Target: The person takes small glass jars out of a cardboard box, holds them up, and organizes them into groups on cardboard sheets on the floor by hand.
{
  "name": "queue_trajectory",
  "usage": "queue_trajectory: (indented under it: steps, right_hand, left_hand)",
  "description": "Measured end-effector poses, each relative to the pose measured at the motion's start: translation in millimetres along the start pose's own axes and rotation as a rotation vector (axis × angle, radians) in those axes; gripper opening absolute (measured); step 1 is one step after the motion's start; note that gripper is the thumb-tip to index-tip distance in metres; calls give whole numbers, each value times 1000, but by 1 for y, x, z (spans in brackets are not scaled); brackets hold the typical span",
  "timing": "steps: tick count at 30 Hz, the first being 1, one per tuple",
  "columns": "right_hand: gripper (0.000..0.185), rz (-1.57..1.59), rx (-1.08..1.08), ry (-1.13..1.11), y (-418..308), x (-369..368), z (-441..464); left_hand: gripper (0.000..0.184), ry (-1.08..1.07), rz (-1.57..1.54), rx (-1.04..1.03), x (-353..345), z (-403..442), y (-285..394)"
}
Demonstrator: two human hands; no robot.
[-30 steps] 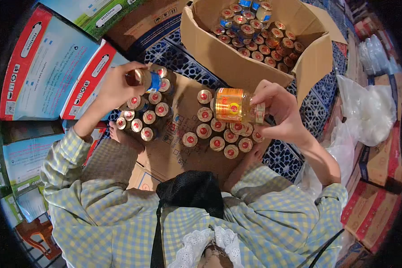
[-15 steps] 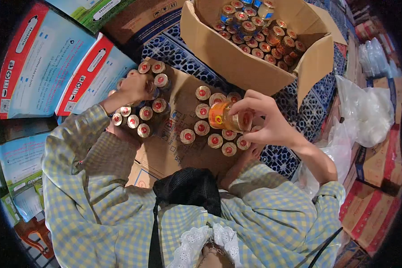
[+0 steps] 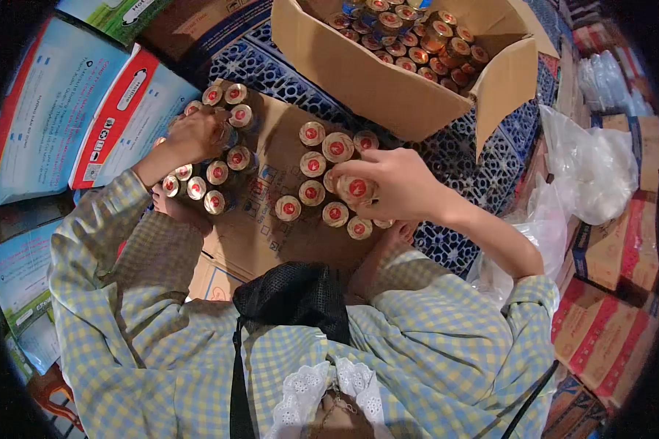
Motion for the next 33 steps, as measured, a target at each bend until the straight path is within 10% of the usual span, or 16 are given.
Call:
queue_trajectory:
  steps: [21,33]
  right_hand:
    - [51,-183,-9,-355,21,-65,25]
    - [35,-182,83,296,-7,45,26]
  left_hand:
    - [54,-2,-21,-41,8,-5,15]
    - [25,896,-140,-305,202,63,91]
Point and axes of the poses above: each hand's wrist, its own z-axis towards the middle knuckle, its own x-axis out of the back of the hand, y = z × x, the point moved 7 cm from there along z, towards the middle knuckle, and after that the axes turned 6 degrees about z, right-handed, at the moved point
